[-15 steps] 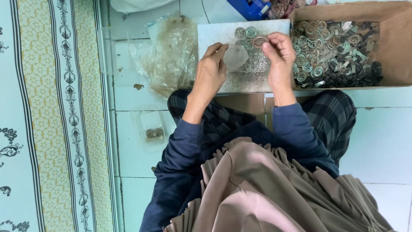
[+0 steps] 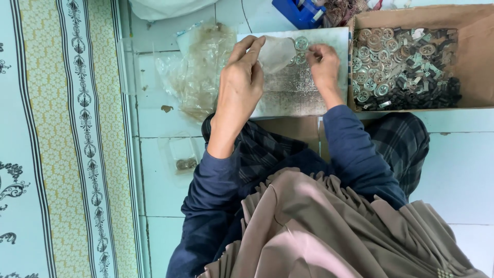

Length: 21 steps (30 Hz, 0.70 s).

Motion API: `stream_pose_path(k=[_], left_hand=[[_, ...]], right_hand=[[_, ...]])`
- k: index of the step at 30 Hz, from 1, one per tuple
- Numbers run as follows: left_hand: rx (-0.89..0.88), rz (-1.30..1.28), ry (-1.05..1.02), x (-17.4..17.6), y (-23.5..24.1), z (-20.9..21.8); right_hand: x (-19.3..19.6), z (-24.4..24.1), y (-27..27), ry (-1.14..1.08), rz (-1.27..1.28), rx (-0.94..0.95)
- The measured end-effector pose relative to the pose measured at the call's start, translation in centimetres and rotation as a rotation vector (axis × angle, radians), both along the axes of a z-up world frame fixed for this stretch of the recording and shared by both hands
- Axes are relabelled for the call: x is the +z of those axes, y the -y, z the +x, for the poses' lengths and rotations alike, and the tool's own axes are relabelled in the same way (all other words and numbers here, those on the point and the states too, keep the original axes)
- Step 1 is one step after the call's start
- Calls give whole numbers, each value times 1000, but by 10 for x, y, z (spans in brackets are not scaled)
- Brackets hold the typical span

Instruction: The person sits on the floor and packs metal buttons into small plastic bags. They place buttons into a bag, seal it with tape, and then repeat the process with a second batch of buttons.

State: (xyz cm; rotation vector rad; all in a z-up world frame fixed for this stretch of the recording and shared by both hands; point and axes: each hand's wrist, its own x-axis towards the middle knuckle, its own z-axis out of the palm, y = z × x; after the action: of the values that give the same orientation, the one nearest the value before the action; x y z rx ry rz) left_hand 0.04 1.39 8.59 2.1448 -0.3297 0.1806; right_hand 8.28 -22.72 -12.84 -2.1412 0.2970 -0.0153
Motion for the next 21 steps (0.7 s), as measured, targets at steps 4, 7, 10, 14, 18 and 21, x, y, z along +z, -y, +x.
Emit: stream_pose_path(k=[4,7,10,14,18,21], left_hand=[[-10,32,57,-39,6,18],[-17,109,27,-78,13,27],[-19,125,-15,-82,18,26],[-36,32,4,-53,19,20],[-34,44,35,-41,21,22],[-49,122,-24,-86,25,40]], right_hand=[[-29,-1,-1,-59,-158,44],[-34,-1,-7,-83,-397,87],[-41,2,-4,-93,-387,43],[-35,-2,0,-74,-68,-99],[5,-16,-3,29,314,-164],[51,-30,-10,339,559,-84]])
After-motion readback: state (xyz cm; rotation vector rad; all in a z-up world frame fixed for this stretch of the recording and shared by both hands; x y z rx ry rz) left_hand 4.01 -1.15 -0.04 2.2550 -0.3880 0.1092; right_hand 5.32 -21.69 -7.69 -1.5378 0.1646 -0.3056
